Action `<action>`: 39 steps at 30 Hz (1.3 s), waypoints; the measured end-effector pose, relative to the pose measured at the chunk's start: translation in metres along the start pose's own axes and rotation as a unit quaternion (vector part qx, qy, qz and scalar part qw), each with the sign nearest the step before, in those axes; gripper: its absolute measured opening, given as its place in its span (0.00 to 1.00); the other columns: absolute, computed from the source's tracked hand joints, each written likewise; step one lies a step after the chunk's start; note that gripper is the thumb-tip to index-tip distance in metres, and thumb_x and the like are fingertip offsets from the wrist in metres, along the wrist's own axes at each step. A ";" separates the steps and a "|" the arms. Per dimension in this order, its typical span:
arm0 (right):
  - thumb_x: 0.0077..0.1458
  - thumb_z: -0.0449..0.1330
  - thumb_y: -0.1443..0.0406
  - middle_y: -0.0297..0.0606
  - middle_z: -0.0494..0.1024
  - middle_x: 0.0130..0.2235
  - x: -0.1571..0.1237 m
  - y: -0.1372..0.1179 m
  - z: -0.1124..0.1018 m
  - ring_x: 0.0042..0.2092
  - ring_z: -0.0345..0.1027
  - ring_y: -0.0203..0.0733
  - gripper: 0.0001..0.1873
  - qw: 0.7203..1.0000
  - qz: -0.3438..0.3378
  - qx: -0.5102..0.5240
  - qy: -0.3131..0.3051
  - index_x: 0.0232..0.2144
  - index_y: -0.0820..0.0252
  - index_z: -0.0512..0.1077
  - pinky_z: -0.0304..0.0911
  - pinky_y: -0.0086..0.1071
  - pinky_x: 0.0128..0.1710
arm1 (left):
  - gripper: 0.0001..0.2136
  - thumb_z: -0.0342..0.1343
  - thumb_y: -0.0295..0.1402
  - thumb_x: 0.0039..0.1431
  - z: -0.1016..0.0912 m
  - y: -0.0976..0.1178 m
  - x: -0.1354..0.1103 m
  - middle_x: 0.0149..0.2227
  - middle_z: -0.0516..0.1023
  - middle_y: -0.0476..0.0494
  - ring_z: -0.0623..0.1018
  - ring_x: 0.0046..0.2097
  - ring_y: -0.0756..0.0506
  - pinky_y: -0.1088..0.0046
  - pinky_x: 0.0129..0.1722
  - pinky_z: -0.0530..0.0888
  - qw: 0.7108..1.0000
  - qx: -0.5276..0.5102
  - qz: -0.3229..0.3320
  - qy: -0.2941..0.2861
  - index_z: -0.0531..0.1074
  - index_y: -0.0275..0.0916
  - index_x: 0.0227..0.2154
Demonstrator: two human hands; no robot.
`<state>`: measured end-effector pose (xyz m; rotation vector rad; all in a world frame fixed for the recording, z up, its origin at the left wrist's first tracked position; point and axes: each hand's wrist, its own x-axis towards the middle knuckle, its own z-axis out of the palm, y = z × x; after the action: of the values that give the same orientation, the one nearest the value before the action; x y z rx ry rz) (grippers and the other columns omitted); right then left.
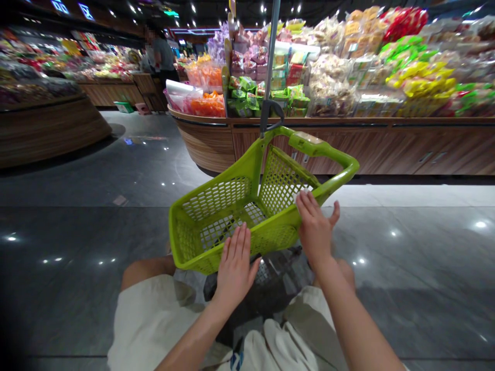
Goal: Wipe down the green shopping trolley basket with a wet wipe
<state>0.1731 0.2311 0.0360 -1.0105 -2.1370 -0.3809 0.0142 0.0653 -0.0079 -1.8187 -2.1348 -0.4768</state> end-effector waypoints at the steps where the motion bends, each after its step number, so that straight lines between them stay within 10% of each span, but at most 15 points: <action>1: 0.55 0.47 0.79 0.41 0.73 0.60 -0.005 -0.016 0.001 0.63 0.65 0.45 0.34 1.000 -0.010 0.016 -0.013 0.61 0.54 0.65 0.24 0.53 0.68 | 0.38 0.47 0.44 0.67 0.000 0.001 0.001 0.73 0.46 0.36 0.50 0.73 0.39 0.57 0.69 0.56 1.000 0.000 -0.001 0.001 0.38 0.30 0.70; 6: 0.54 0.47 0.79 0.40 0.71 0.62 -0.033 -0.080 0.004 0.64 0.63 0.38 0.35 0.980 -0.139 0.105 -0.099 0.62 0.55 0.64 0.28 0.45 0.70 | 0.38 0.49 0.42 0.65 0.001 0.001 0.001 0.72 0.47 0.36 0.50 0.73 0.40 0.57 0.69 0.56 1.000 0.007 -0.001 -0.001 0.38 0.29 0.70; 13: 0.56 0.49 0.78 0.40 0.72 0.61 0.001 0.011 -0.001 0.63 0.66 0.45 0.33 1.000 -0.014 0.003 -0.003 0.61 0.52 0.65 0.24 0.54 0.68 | 0.37 0.47 0.44 0.67 0.000 -0.002 -0.001 0.73 0.46 0.37 0.50 0.73 0.40 0.58 0.69 0.56 1.000 0.012 -0.002 -0.004 0.40 0.30 0.70; 20: 0.53 0.47 0.80 0.40 0.70 0.63 -0.032 -0.073 0.003 0.65 0.62 0.38 0.35 0.981 -0.132 0.101 -0.097 0.62 0.58 0.63 0.27 0.44 0.70 | 0.36 0.48 0.42 0.66 0.000 0.000 0.001 0.72 0.48 0.36 0.50 0.73 0.39 0.58 0.69 0.56 1.000 0.011 -0.005 -0.007 0.43 0.29 0.70; 23: 0.54 0.47 0.79 0.39 0.70 0.63 -0.026 -0.051 -0.002 0.64 0.64 0.38 0.36 0.975 -0.163 0.104 -0.109 0.63 0.54 0.62 0.24 0.46 0.70 | 0.36 0.47 0.42 0.67 -0.002 -0.003 0.000 0.72 0.48 0.37 0.50 0.73 0.40 0.58 0.69 0.57 1.000 0.014 0.000 -0.006 0.42 0.30 0.70; 28: 0.56 0.48 0.77 0.42 0.72 0.61 0.002 0.016 -0.005 0.62 0.66 0.46 0.32 1.000 -0.017 0.003 -0.001 0.61 0.51 0.65 0.25 0.56 0.68 | 0.37 0.47 0.43 0.67 -0.002 -0.002 0.000 0.73 0.45 0.37 0.50 0.73 0.39 0.57 0.69 0.57 1.000 0.011 -0.002 -0.008 0.37 0.30 0.70; 35: 0.54 0.47 0.78 0.42 0.70 0.63 -0.034 -0.080 0.004 0.64 0.63 0.39 0.36 0.983 -0.122 0.099 -0.092 0.64 0.56 0.62 0.28 0.46 0.70 | 0.40 0.50 0.42 0.65 0.001 -0.001 0.001 0.73 0.45 0.37 0.49 0.73 0.39 0.57 0.69 0.57 1.000 0.008 -0.004 -0.004 0.36 0.30 0.70; 39: 0.56 0.47 0.78 0.39 0.71 0.62 -0.023 -0.045 0.000 0.63 0.65 0.39 0.35 0.983 -0.134 0.090 -0.092 0.63 0.51 0.62 0.24 0.48 0.70 | 0.37 0.48 0.42 0.66 -0.001 -0.006 0.000 0.73 0.45 0.38 0.49 0.73 0.40 0.58 0.69 0.57 1.000 0.016 0.000 -0.009 0.38 0.30 0.70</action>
<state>0.1487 0.1891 0.0212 -0.6794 -2.4330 -0.2209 0.0088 0.0637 -0.0073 -1.8126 -2.1408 -0.4265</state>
